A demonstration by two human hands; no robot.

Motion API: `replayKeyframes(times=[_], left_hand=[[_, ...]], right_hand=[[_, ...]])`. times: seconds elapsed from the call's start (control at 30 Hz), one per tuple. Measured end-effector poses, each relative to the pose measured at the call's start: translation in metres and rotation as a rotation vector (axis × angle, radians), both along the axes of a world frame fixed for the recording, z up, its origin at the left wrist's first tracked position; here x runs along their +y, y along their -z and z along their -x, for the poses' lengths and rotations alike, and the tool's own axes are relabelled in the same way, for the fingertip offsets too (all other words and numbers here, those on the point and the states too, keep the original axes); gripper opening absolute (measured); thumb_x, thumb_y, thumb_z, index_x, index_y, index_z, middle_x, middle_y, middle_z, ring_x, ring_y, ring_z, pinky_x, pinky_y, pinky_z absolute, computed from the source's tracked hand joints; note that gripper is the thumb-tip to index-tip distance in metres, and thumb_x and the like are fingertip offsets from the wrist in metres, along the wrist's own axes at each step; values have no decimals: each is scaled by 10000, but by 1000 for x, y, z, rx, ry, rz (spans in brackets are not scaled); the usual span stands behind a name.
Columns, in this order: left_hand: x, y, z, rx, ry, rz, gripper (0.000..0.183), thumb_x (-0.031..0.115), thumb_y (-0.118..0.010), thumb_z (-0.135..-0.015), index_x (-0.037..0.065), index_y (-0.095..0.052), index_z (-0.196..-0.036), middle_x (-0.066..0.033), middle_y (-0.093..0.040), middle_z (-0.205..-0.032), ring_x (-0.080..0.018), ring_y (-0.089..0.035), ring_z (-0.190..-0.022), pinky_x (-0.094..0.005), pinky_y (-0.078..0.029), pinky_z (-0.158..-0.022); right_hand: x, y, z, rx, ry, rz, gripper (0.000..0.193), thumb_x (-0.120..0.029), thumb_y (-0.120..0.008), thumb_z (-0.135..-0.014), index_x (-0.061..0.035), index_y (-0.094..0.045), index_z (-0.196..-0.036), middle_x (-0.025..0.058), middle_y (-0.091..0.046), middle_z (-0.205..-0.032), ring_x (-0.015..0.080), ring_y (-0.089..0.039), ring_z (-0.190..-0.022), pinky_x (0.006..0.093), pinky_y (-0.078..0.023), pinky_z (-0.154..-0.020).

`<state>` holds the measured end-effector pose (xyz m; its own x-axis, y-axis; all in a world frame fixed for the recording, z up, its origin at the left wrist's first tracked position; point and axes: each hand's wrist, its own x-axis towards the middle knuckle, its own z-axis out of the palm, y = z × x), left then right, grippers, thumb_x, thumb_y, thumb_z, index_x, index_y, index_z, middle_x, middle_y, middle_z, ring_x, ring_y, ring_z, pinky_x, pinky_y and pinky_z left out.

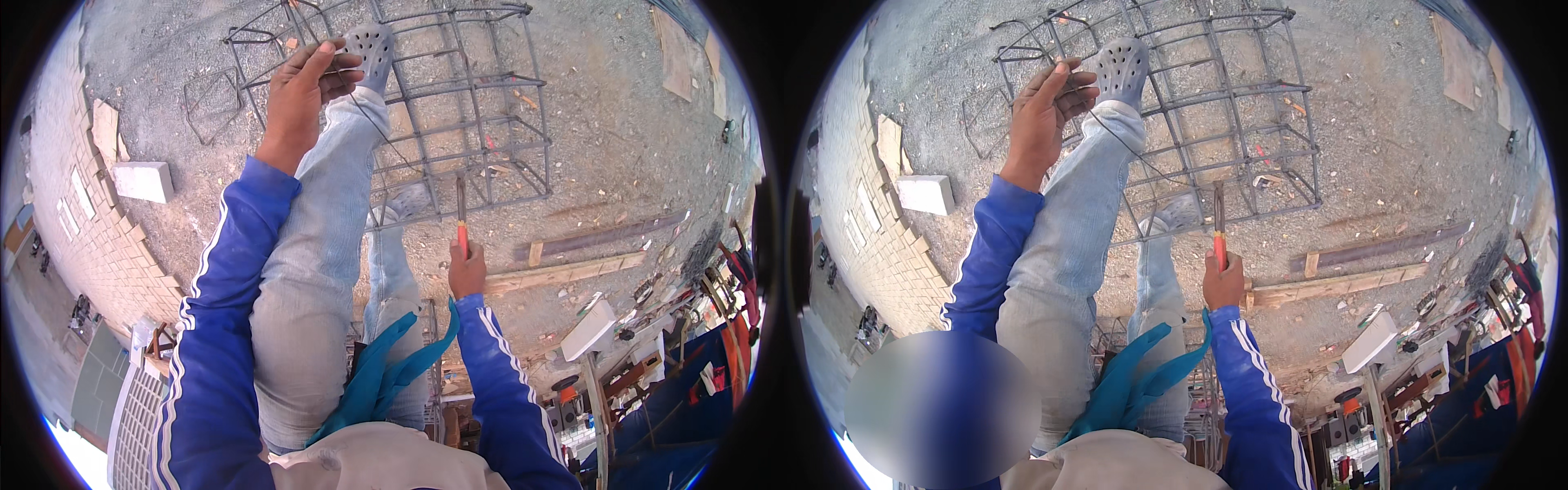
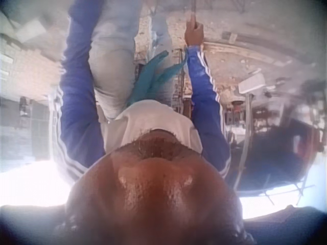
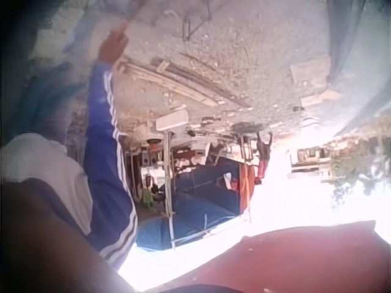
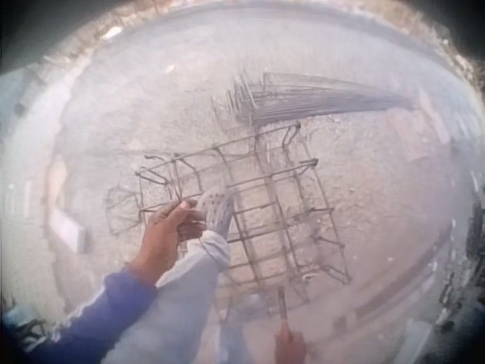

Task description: The person ties metal wires around a steel rebar cage using a pair of pliers by hand.

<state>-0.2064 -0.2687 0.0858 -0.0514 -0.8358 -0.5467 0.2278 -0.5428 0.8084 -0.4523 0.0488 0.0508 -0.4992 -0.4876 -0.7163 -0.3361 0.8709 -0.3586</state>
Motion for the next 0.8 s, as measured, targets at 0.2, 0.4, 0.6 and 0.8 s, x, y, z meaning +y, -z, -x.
replayKeyframes(times=[0.2, 0.4, 0.6, 0.8], left_hand=[[-28, 36, 14, -6, 152, -229, 346, 274, -527, -992, -8, -589, -1181, -122, -674, -1039, -220, -681, -891, -348, -552, -806], [-43, 73, 19, -14, 259, -466, 332, 267, -530, -989, -4, -588, -1171, -58, -614, -959, -212, -676, -890, -360, -566, -786], [-49, 103, 13, 93, 252, -452, 333, 255, -559, -974, -8, -595, -1176, -40, -606, -887, -192, -684, -844, -337, -577, -742], [-54, 109, 13, -103, 402, -467, 298, 249, -632, -932, -4, -653, -1087, -71, -678, -878, -180, -693, -798, -308, -565, -740]], right_hand=[[-39, 38, 2, -17, -6, 144, 497, -265, -719, -832, 57, -507, -1146, 157, -552, -1042, 242, -561, -926, 360, -456, -838], [-65, 88, -23, 24, 11, 103, 534, -166, -756, -770, 51, -476, -1170, 172, -482, -1106, 298, -538, -991, 383, -438, -884], [-78, 110, -46, 58, 44, 23, 524, -142, -763, -745, 53, -469, -1132, 169, -470, -1083, 302, -526, -977, 388, -427, -871], [-95, 134, -46, 165, -144, -30, 530, -123, -779, -687, 47, -507, -1109, 196, -524, -1048, 353, -528, -995, 435, -424, -880]])
